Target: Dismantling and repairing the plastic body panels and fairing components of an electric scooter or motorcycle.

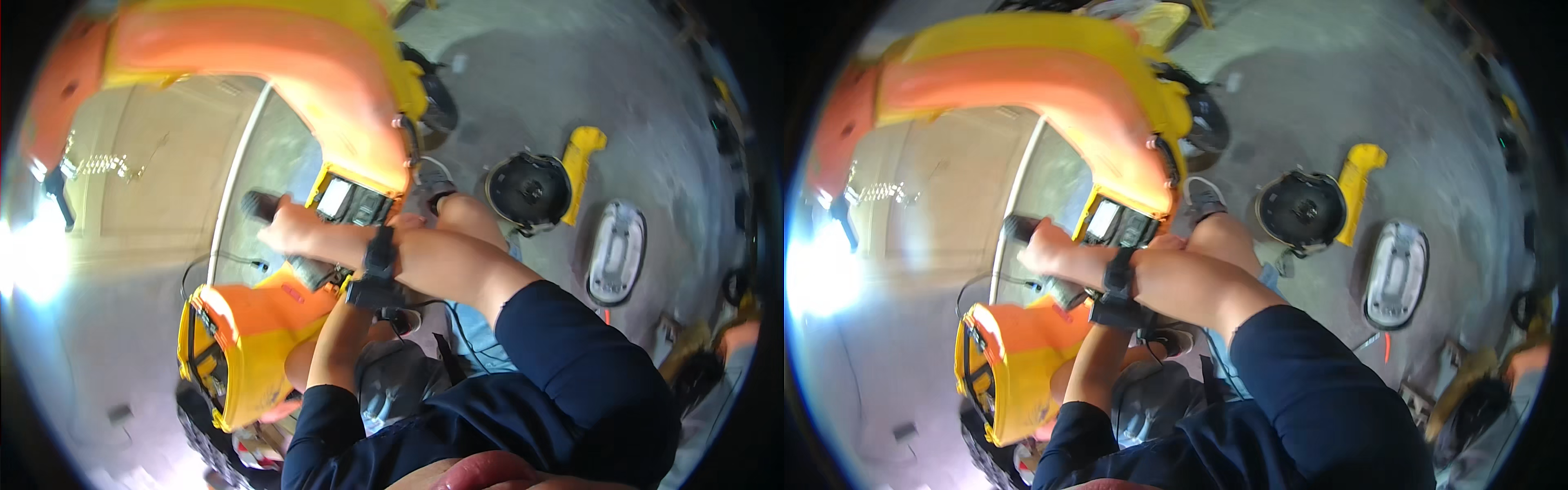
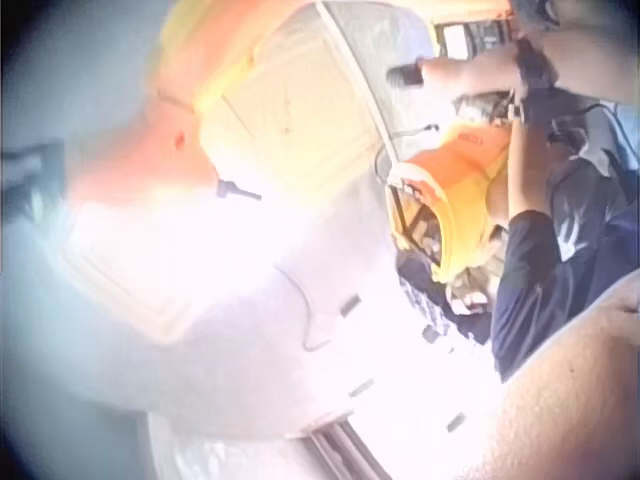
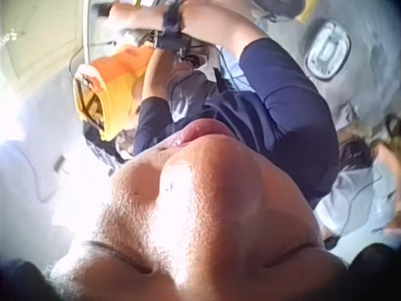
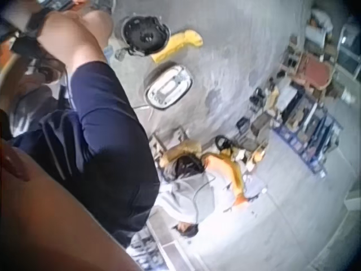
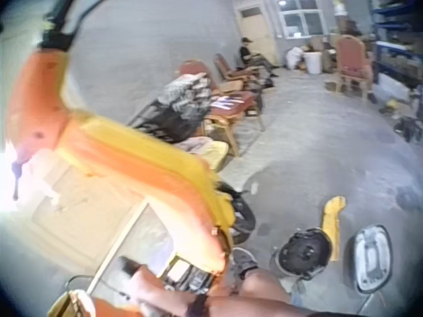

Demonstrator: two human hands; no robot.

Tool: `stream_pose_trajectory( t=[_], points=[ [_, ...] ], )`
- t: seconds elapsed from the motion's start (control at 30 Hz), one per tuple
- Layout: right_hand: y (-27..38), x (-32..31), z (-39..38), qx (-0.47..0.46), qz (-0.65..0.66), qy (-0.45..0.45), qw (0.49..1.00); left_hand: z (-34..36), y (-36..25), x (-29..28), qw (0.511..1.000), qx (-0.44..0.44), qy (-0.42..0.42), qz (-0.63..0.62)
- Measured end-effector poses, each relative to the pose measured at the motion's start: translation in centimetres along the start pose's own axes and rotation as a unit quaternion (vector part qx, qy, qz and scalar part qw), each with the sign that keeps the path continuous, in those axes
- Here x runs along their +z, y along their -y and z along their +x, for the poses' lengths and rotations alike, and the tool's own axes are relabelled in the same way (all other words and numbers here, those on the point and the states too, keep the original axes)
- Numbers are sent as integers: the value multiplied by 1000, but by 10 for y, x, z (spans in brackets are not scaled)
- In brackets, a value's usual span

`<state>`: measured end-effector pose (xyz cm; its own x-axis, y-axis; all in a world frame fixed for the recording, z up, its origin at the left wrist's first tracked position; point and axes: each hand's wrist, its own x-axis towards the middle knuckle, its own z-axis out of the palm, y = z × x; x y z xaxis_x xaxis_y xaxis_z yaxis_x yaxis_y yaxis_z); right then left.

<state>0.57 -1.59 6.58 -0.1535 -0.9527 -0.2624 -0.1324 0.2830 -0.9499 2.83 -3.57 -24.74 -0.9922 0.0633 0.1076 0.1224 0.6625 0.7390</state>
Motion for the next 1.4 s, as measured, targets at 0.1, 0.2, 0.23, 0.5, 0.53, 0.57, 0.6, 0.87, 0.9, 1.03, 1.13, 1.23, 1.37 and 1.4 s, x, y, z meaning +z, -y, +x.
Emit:
stream_pose_trajectory(
  t=[0.1,0.2,0.23,0.5,0.53,0.57,0.6,0.87,0.9,1.03,1.13,1.23,1.37,1.4],
  points=[
    [-56,-10,37,38,154,-11,987,21,-57,11,987,-94,-68,-113],
    [-57,-22,31,74,292,22,953,14,-129,-29,908,-134,-232,-322],
    [-64,-29,36,60,285,7,957,17,-157,-43,872,-124,-290,-373],
    [-58,-50,14,187,431,109,876,-91,-347,-127,785,-398,-300,-368],
    [-65,-48,16,168,441,90,877,-109,-361,-126,782,-392,-323,-361],
    [-62,-43,8,177,429,101,880,-129,-373,-124,773,-389,-354,-355],
    [-59,-39,-6,145,415,78,895,-147,-383,-122,764,-384,-381,-351],
    [-94,-79,7,106,409,51,905,-249,-389,-75,491,-165,-667,-536],
    [-99,-80,15,137,425,13,894,-257,-381,-69,445,-168,-683,-554],
    [-85,-67,9,207,400,5,893,-283,-320,-29,335,-170,-766,-522],
    [-108,-77,42,236,454,84,855,-307,-264,-4,283,-246,-753,-540],
    [-110,-63,25,252,397,69,880,-283,-265,-8,222,-213,-753,-581],
    [-124,-70,25,254,423,80,866,-244,-271,-17,247,-206,-758,-568],
    [-114,-51,13,270,408,19,872,-240,-274,-19,248,-231,-766,-546]
  ],
)
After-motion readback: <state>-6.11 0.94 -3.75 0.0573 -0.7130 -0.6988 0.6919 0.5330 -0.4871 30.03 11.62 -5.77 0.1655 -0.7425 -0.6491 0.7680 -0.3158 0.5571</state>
